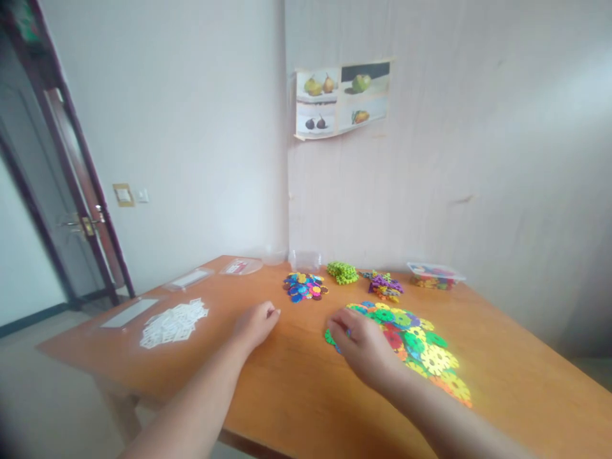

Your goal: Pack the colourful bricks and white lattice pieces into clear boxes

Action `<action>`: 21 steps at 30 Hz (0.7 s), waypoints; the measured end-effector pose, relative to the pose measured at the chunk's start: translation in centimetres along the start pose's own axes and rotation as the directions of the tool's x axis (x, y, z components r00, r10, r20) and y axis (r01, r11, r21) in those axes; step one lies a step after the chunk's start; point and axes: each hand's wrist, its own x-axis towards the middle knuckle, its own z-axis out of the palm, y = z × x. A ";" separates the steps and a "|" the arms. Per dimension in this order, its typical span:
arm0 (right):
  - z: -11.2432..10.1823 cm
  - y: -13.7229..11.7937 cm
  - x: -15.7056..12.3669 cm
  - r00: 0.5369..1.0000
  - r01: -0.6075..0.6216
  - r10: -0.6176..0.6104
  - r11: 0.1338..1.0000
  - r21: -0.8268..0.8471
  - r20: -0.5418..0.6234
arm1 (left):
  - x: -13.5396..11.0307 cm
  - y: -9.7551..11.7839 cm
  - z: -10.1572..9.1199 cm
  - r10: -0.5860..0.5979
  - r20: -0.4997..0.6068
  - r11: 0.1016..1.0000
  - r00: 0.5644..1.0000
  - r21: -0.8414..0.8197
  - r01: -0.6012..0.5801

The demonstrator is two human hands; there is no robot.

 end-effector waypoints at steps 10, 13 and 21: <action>6.5 -2.0 0.3 0.977 0.047 0.014 0.960 -0.275 0.213 | 0.2 -0.2 -0.2 0.004 0.025 0.999 1.000 -0.048 -0.003; 7.2 -1.5 -0.2 0.975 0.077 -0.007 0.948 -0.310 0.221 | 0.3 -0.2 -0.1 -0.006 0.027 0.998 1.000 -0.059 0.007; 7.5 -0.9 -0.5 0.978 0.122 -0.069 0.953 -0.277 0.194 | 0.6 -0.5 0.0 0.001 0.030 0.998 1.000 -0.069 0.001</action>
